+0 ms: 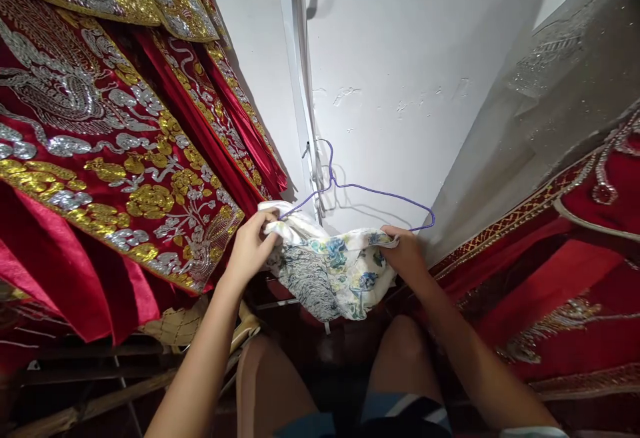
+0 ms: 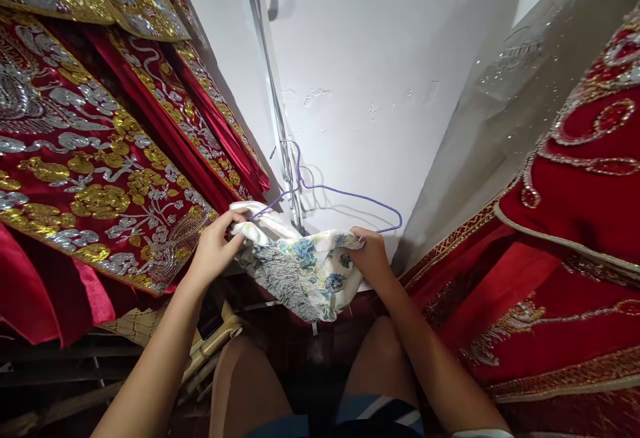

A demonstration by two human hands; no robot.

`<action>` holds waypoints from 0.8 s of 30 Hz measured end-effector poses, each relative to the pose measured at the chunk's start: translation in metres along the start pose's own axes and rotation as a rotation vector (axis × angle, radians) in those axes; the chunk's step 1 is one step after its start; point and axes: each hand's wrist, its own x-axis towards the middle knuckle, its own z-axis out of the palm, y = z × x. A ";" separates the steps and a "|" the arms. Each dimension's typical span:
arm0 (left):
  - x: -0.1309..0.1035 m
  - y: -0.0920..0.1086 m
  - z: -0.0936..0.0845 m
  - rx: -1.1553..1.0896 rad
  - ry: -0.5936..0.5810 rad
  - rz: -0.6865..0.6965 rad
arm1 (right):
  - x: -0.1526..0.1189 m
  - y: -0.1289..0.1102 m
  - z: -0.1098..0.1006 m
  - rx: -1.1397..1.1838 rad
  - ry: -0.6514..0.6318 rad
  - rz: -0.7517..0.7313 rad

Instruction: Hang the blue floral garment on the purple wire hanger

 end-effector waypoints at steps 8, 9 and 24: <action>0.009 0.000 0.017 -0.030 -0.025 0.104 | -0.017 0.010 -0.027 0.140 0.225 -0.016; 0.007 0.000 0.017 -0.020 -0.031 0.107 | -0.011 0.013 -0.033 0.149 0.233 0.020; 0.015 -0.028 -0.001 -0.069 0.112 -0.122 | 0.002 0.001 -0.096 0.400 -0.488 0.305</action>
